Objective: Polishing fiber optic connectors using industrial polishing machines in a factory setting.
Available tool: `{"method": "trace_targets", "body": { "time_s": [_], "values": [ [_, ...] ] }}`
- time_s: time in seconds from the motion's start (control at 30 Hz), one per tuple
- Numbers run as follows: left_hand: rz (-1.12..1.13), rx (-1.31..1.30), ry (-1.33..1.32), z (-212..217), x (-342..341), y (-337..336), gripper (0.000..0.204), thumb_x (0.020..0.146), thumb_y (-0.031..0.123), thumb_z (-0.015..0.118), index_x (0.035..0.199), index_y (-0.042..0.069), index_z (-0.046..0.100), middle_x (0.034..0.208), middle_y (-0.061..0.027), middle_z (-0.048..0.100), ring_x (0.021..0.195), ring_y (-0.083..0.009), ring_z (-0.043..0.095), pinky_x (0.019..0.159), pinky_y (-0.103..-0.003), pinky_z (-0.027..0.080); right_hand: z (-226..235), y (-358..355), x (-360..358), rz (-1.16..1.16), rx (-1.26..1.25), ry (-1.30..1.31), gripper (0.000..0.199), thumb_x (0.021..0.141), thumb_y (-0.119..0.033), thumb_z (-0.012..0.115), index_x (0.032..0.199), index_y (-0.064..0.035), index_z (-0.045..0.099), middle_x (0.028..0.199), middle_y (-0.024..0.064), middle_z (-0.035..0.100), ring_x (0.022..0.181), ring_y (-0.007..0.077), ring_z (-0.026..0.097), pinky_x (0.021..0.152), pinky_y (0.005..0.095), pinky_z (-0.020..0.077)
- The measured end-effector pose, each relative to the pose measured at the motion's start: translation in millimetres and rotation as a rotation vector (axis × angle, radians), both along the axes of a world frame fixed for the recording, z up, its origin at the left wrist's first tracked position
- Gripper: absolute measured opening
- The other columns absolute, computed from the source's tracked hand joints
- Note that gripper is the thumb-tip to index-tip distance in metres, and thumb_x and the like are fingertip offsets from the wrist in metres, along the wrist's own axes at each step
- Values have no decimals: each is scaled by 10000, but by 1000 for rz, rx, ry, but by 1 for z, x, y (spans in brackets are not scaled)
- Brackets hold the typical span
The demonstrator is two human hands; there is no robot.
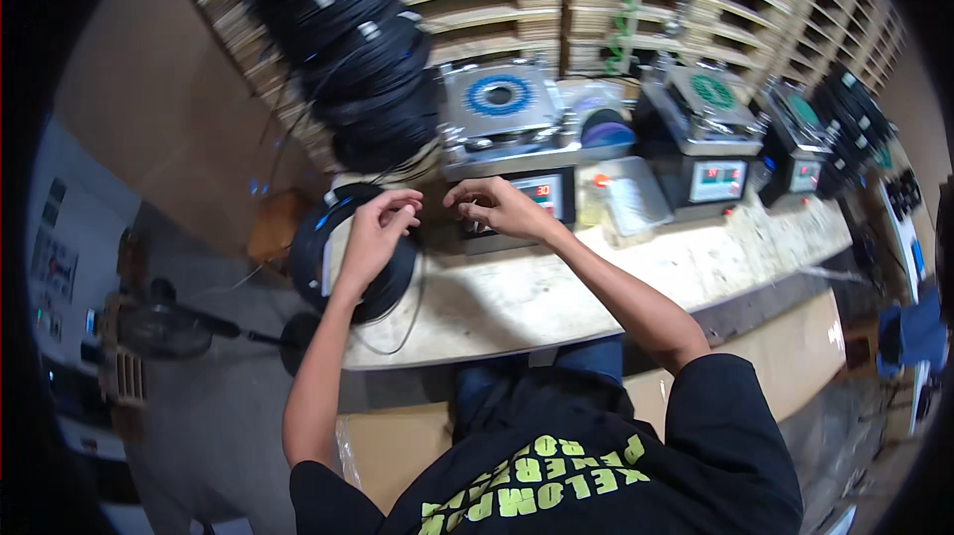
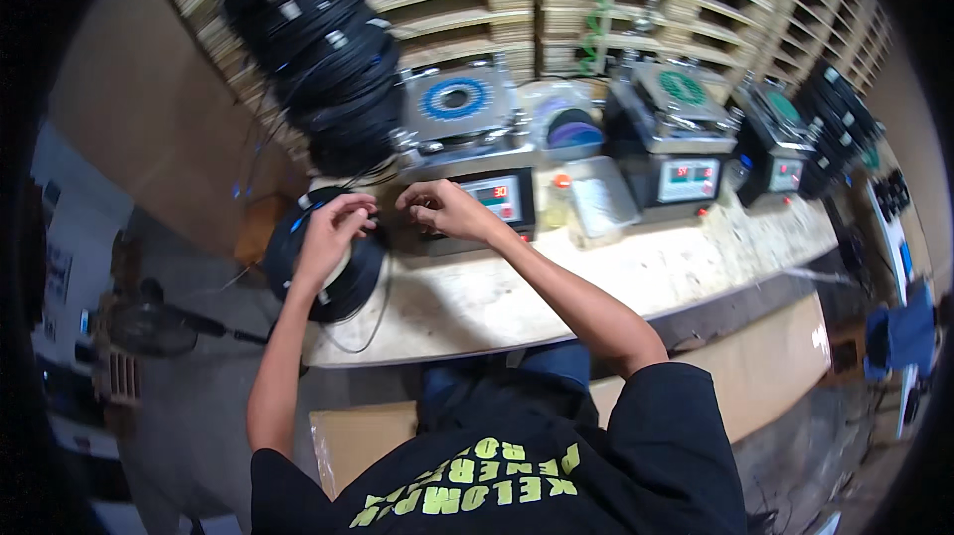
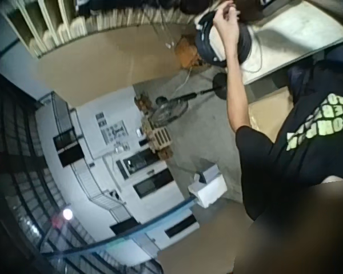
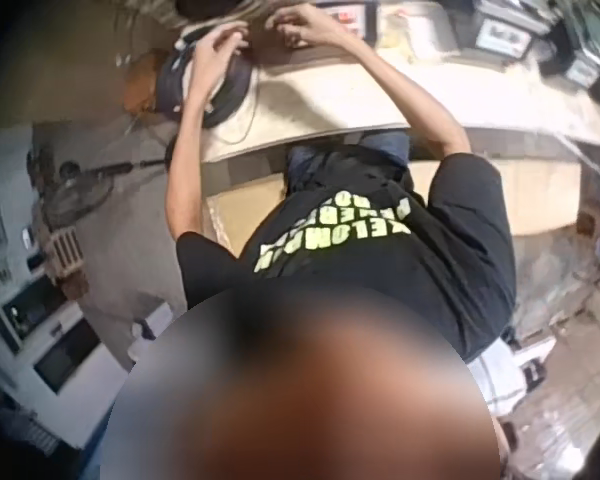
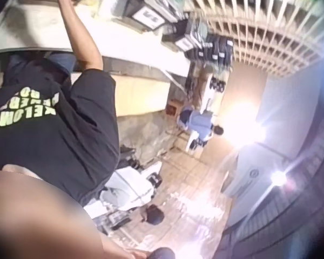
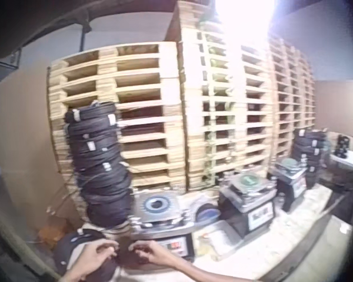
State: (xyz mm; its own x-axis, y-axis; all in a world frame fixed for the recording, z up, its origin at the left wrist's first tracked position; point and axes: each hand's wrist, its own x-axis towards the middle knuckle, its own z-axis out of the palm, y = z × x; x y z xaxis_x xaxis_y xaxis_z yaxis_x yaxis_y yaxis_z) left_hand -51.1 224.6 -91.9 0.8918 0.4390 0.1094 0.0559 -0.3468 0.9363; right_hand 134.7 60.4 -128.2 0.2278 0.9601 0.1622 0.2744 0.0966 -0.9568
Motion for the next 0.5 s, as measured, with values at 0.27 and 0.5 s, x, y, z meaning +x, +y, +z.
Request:
{"method": "trace_targets", "body": {
  "time_s": [0.27, 0.5],
  "values": [
    [-534, -26, 12, 102, 145, -101, 322, 987, 151, 598, 1286, 32, 602, 1116, -42, 668, 943, -120, 647, 811, -258, 508, 67, -225, 117, -495, 155, 51, 235, 1002, -115, 569, 1203, -13, 632, 940, 43, 685, 784, 77, 627, 689, 230, 513],
    [-1398, 480, 542, 170, 318, -179, 561, 1012, 325, 587, 1504, 115, 418, 1332, -109, 585, 1088, -183, 611, 940, -329, 505, 91, -419, 197, -836, -66, -71, 230, 989, -117, 562, 1180, -19, 645, 850, 29, 658, 711, 72, 616, 581, 218, 510]
  ]
}}
